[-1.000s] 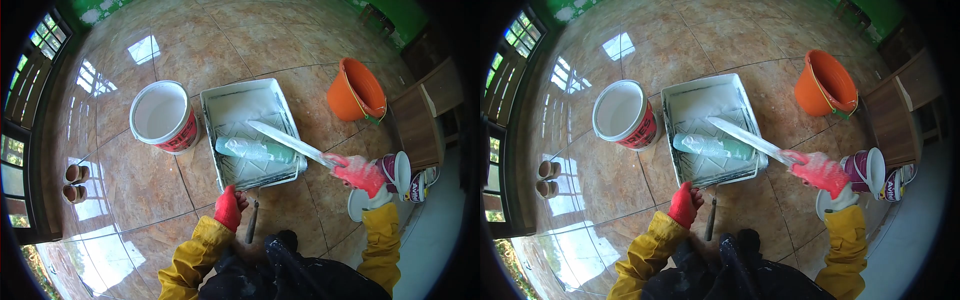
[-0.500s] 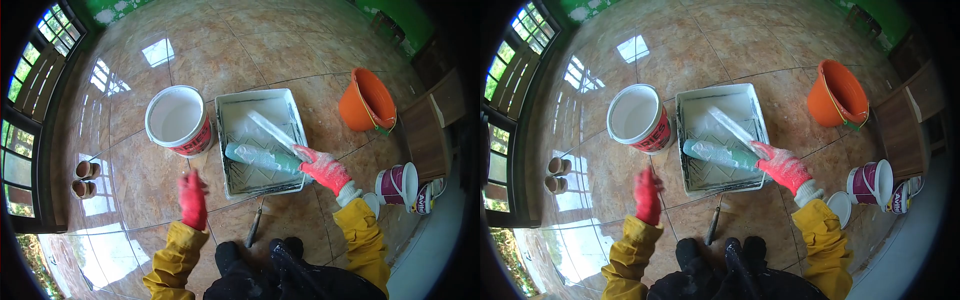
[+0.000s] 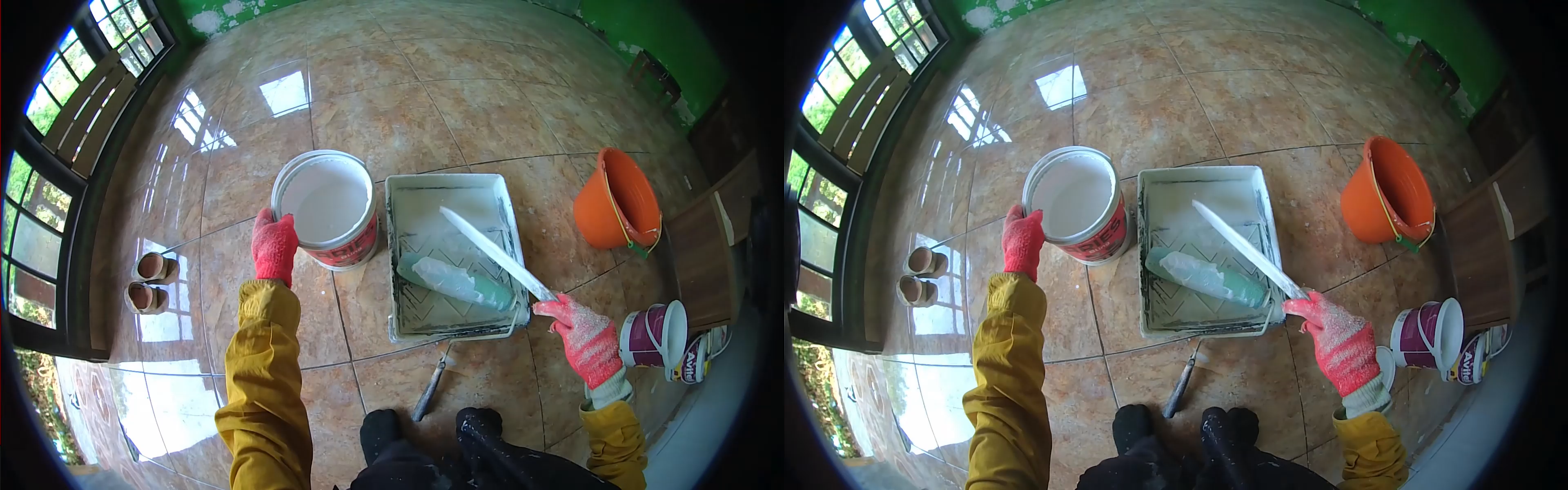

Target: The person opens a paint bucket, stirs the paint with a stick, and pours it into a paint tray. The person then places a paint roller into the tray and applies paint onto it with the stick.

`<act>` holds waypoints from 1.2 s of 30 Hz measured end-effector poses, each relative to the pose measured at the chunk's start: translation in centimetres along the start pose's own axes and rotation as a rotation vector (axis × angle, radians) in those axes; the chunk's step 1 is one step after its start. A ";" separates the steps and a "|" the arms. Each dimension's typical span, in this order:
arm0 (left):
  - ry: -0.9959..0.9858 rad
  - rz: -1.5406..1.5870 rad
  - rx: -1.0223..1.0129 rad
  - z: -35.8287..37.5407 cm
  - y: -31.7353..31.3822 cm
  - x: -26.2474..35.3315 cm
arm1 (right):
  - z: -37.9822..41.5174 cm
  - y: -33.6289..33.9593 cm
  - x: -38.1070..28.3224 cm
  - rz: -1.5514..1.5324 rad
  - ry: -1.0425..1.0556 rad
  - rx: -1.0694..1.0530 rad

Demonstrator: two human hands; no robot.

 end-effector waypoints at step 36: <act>-0.400 -0.185 -0.024 4.8 -2.8 6.3 | -8.3 6.2 -8.8 0.255 0.554 0.145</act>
Point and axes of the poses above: each hand's wrist, its own z-axis away from the middle knuckle, its own y-axis out of the back of the hand, x = y × z, the point moved 1 cm from there along -z, towards the middle knuckle, and after that the axes turned 13 degrees about z, right-handed, at the moved point
